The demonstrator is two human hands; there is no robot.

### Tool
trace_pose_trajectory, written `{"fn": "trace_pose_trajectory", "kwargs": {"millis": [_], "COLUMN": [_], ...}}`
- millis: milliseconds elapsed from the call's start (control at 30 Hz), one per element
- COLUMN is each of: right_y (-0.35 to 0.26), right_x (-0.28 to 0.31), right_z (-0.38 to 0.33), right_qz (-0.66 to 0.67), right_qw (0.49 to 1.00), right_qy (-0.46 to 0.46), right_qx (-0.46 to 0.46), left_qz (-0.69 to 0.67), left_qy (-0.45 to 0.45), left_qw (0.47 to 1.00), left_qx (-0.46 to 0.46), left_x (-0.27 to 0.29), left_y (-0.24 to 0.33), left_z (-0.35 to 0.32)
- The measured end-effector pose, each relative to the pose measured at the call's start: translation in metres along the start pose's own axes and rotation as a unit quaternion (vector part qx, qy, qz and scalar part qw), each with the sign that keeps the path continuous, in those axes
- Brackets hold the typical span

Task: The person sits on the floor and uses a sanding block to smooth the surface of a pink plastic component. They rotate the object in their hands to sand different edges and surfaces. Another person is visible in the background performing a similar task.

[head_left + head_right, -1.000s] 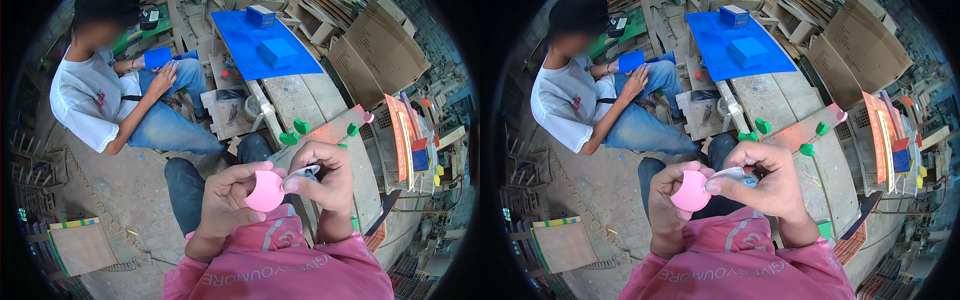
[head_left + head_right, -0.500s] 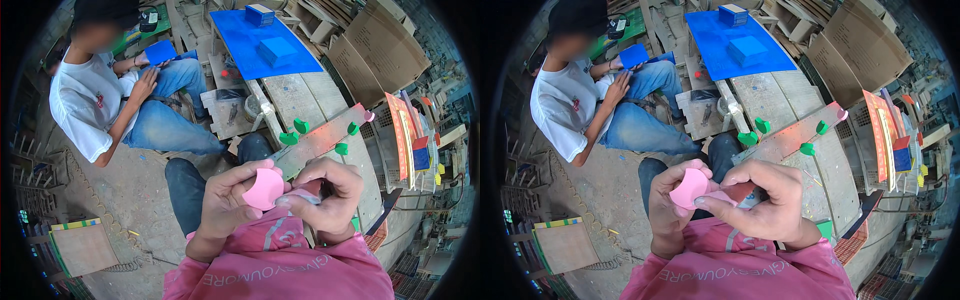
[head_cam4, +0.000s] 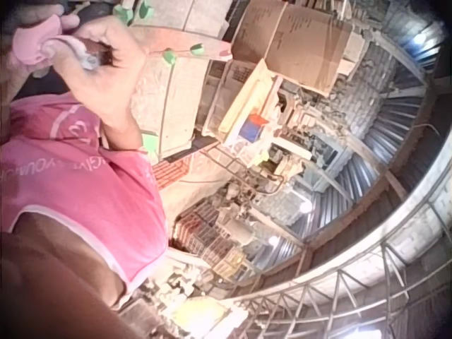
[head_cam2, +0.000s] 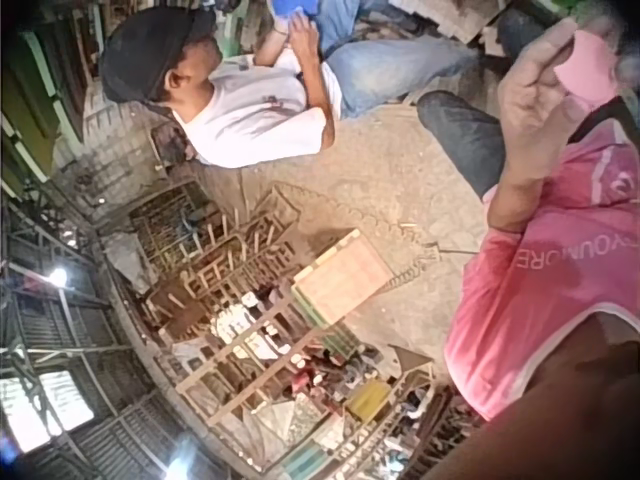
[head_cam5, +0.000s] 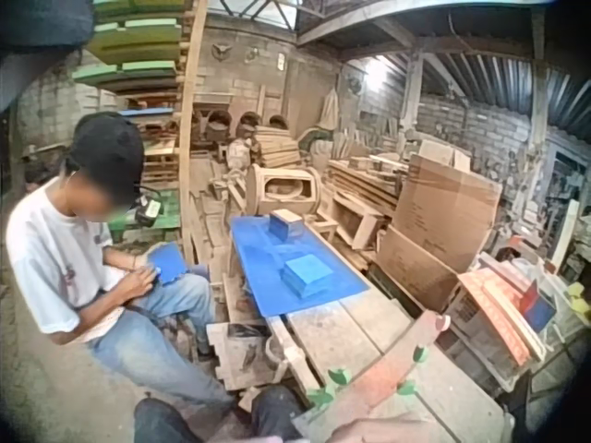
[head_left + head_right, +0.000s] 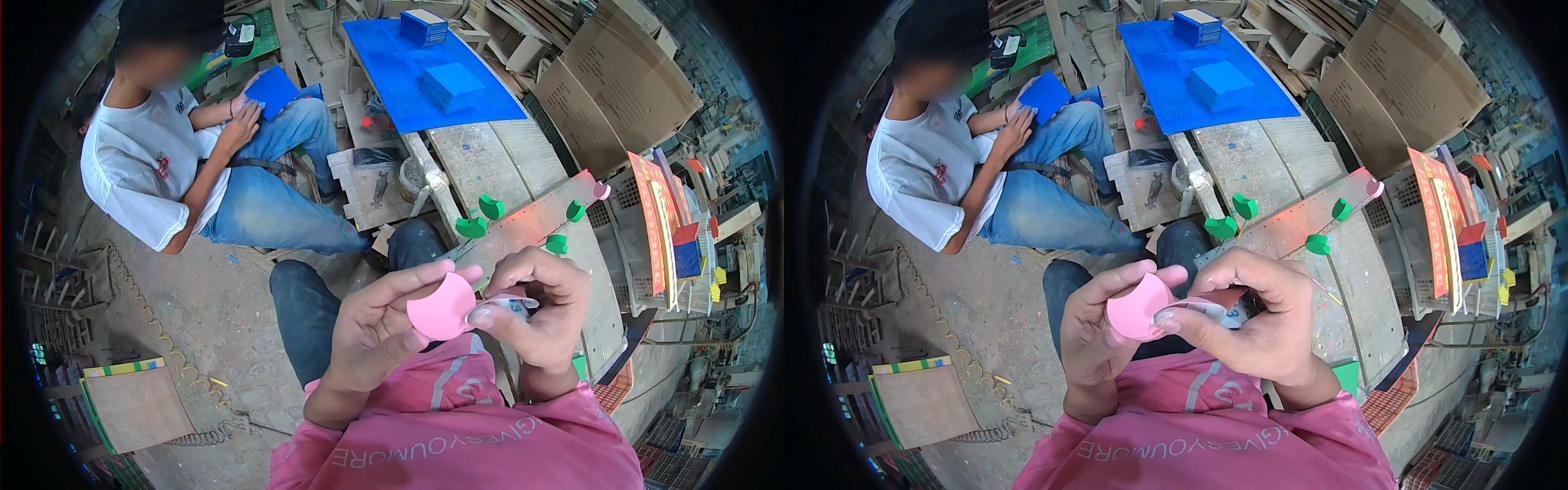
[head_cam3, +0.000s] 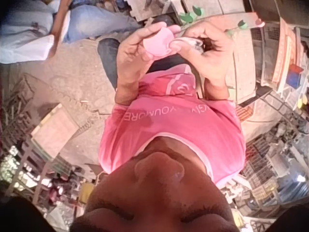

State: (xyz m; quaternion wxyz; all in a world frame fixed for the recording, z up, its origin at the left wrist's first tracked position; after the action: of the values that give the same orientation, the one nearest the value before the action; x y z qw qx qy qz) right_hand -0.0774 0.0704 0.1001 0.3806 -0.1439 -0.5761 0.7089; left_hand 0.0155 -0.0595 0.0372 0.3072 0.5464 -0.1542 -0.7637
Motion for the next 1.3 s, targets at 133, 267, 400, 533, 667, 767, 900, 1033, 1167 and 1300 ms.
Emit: {"fn": "trace_pose_trajectory", "kwargs": {"millis": [133, 267, 400, 533, 667, 767, 900, 1033, 1167, 1300], "right_y": [0.0, -0.001, -0.004, -0.011, -0.017, -0.016, -0.012, -0.011, -0.011, -0.008], "right_x": [-0.003, -0.004, 0.0, -0.003, -0.01, -0.005, 0.003, 0.0, -0.002, 0.001], "right_z": [-0.002, -0.005, -0.007, -0.009, -0.009, -0.009, -0.006, -0.008, -0.009, -0.013], "right_qz": [-0.037, -0.042, -0.048, -0.097, -0.136, -0.124, -0.09, -0.052, -0.044, -0.008], "right_qw": [0.999, 0.999, 0.999, 0.994, 0.988, 0.991, 0.995, 0.998, 0.998, 0.999], "right_qy": [-0.007, -0.018, -0.008, -0.019, -0.034, -0.018, -0.002, 0.026, 0.031, 0.031], "right_qx": [0.02, 0.021, 0.02, 0.052, 0.065, 0.051, 0.034, -0.014, -0.022, -0.044], "left_qz": [-0.003, 0.075, 0.105, 0.1, 0.186, 0.176, 0.146, 0.131, 0.08, 0.039], "left_qy": [0.015, -0.014, 0.043, -0.015, -0.004, -0.005, -0.017, 0.091, 0.056, 0.035], "left_qw": [1.0, 0.997, 0.993, 0.993, 0.978, 0.98, 0.987, 0.987, 0.995, 0.999], "left_qx": [-0.01, -0.016, -0.014, -0.061, -0.09, -0.092, -0.07, -0.019, -0.02, 0.0], "left_x": [-0.007, 0.0, -0.006, -0.005, -0.007, -0.01, -0.012, -0.02, -0.01, -0.009], "left_y": [0.003, 0.0, -0.002, 0.0, 0.0, 0.001, 0.004, 0.003, -0.004, -0.002], "left_z": [-0.001, -0.004, -0.006, -0.006, -0.009, -0.009, -0.009, -0.007, -0.005, -0.006]}}
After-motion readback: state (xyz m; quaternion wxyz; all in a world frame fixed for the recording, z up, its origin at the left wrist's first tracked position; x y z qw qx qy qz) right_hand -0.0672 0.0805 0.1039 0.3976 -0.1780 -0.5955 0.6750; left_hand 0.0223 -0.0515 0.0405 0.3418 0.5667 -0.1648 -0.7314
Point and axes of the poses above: each hand's wrist, its own z-axis towards the middle knuckle, its own x-axis out of the back of the hand, y = z × x, the point moved 2 cm from there along z, towards the middle knuckle, and after that the axes turned 6 degrees about -y, right-handed, at the moved point
